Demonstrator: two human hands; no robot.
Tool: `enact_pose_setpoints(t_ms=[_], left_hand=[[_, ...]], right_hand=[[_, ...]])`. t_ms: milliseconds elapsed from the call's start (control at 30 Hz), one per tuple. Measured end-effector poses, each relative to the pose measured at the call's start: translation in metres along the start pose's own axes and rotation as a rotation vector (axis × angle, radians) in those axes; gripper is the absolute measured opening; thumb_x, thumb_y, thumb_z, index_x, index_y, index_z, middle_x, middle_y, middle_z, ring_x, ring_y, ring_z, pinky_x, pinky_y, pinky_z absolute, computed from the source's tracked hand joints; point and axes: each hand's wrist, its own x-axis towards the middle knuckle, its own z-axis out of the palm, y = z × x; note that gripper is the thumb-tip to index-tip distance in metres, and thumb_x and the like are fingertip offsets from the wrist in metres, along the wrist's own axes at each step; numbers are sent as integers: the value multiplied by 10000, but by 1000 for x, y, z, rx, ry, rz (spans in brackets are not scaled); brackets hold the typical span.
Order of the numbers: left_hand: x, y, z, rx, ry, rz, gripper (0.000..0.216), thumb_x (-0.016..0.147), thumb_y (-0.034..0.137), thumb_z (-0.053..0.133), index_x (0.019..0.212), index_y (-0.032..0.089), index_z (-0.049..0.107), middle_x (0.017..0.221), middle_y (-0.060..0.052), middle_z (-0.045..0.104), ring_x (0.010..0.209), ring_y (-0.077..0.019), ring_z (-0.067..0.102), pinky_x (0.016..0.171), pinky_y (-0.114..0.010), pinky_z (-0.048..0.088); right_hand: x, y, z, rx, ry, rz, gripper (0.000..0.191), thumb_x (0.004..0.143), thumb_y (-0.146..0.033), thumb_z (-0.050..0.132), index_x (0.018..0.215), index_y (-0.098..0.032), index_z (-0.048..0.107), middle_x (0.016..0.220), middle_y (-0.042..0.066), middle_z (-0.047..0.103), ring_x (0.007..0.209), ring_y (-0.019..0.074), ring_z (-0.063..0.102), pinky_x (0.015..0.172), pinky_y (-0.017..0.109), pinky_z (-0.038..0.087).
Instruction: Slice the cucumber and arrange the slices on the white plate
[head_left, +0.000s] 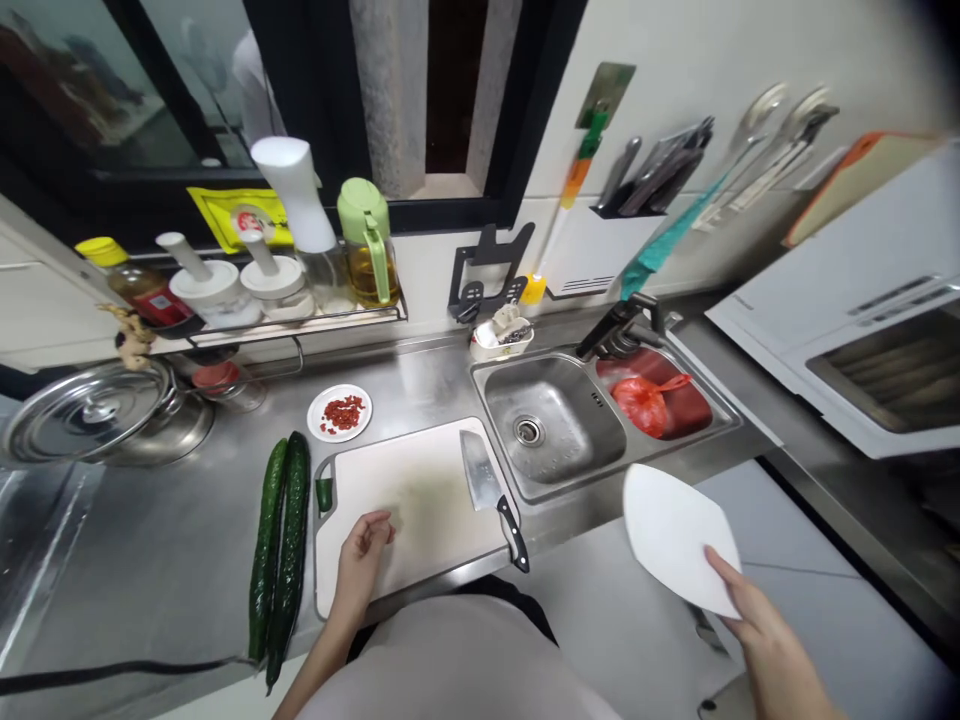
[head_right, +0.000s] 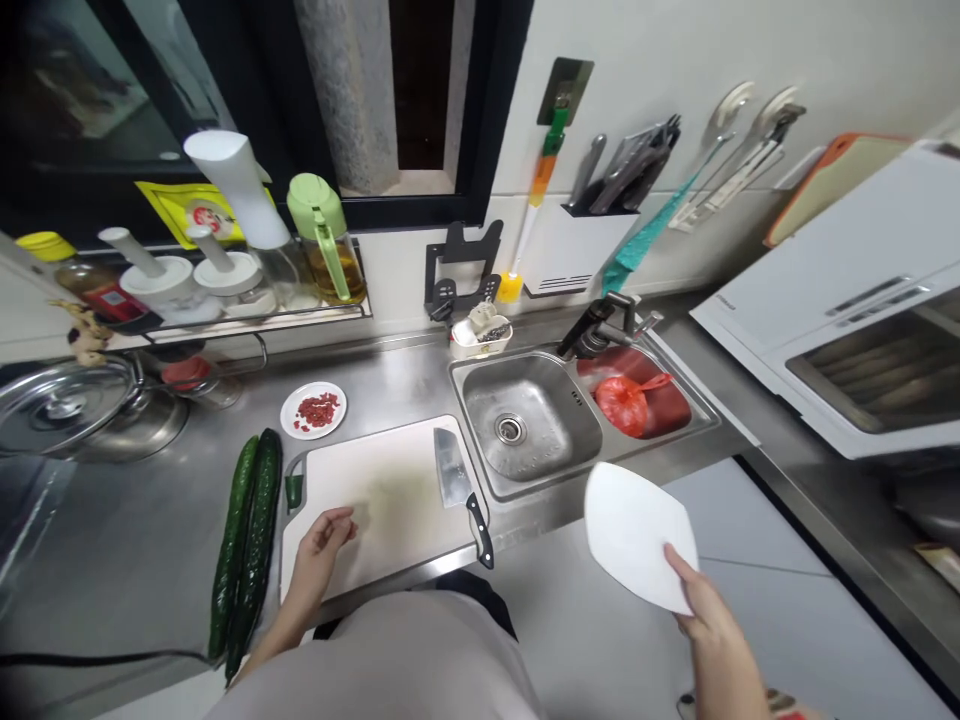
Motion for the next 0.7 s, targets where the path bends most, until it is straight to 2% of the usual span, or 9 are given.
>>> enact_pose_setpoints(t_ms=[67,133,200,333,400,467,567,700], left_hand=[[7,0,8,2,-9,12,466,716,545,669,972,158,638,771,-33,671,756,-171,636,746,-302,504],[20,2,21,-4,-36,26,445,720,538,659,951,158,640,782,-39,676,761,-172,639,731,-297,506],[37,7,38,-15,-48,47,420,715,524,659,921,159,642,765,-38,673,748,-167,638,725,-292,504],[80,21,73,0,-72,31,377,729,469,662,941,158,647,770,-40,674,723,-147,637,710,-271,493],[102,29,87,-4,-72,-54,382,747,428,661,1012,154,631,813,-49,686,708,-134,636,666,-251,483],[122,36,97,-24,-91,-129,386,765,393,656,1066,156,608,832,-49,691,689,-125,637,628,-236,477],[148,40,106,-62,-90,-139,350,762,328,669,1053,151,585,678,4,646,612,-110,613,589,-217,472],[178,37,109,-75,-29,-112,308,737,224,668,1013,148,553,530,66,553,499,-87,555,548,-201,463]], right_hand=[[26,-15,36,193,-144,64,351,908,-303,516,1180,-94,593,847,158,699,715,216,712,646,326,577],[45,-34,77,289,-263,96,348,816,-251,643,1127,-96,630,866,152,725,719,226,713,677,322,589],[58,-55,123,353,-352,57,365,767,-218,689,1112,-110,639,861,128,741,724,228,712,705,325,595],[64,-92,218,346,-530,5,359,755,-233,707,1089,-119,641,842,107,748,746,232,714,713,333,593],[61,-106,261,343,-616,-37,330,742,-225,718,1050,-133,644,840,91,748,734,223,711,702,333,592],[58,-118,298,348,-653,-64,300,720,-203,728,997,-132,639,815,83,745,708,213,702,678,326,588],[58,-133,341,283,-658,-143,274,722,-221,712,965,-130,626,814,88,739,702,209,694,666,324,579],[70,-146,376,27,-509,-457,292,756,-268,636,1020,-147,604,908,84,731,779,192,679,674,289,552]])
